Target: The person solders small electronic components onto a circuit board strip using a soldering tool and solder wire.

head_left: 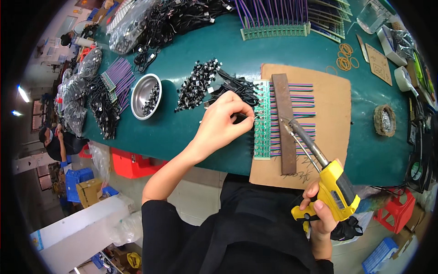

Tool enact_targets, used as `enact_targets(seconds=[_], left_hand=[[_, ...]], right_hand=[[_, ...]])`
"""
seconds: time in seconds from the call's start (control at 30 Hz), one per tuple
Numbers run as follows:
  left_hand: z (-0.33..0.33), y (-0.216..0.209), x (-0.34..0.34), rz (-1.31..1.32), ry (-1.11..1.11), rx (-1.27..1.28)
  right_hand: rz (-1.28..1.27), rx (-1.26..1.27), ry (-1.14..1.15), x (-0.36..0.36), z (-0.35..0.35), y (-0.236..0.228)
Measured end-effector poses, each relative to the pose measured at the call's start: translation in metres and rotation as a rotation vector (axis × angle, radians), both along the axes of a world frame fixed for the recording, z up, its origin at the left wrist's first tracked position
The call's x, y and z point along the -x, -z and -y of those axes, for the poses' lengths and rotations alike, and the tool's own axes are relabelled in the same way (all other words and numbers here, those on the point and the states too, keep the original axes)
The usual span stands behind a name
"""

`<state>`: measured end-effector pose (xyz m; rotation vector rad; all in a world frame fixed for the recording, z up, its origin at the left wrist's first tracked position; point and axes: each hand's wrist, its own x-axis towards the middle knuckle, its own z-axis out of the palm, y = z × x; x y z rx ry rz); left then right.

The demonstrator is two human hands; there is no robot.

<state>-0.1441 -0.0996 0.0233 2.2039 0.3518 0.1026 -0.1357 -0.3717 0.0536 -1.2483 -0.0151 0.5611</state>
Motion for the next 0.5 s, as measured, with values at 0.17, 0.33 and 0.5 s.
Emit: enact_targets(seconds=[0.17,0.33,0.5], left_hand=[[0.009,0.005,0.002,-0.033,0.028,0.031],[0.009,0.010,-0.002,0.014,0.085,-0.013],[0.007,0.006,-0.005,-0.014,0.113,-0.014]], right_hand=[[-0.121,-0.019,-0.074,0.010,0.004,0.009],[-0.143,0.028,-0.117,0.012,0.003,0.012],[-0.138,0.030,-0.190,0.009,0.005,0.015]])
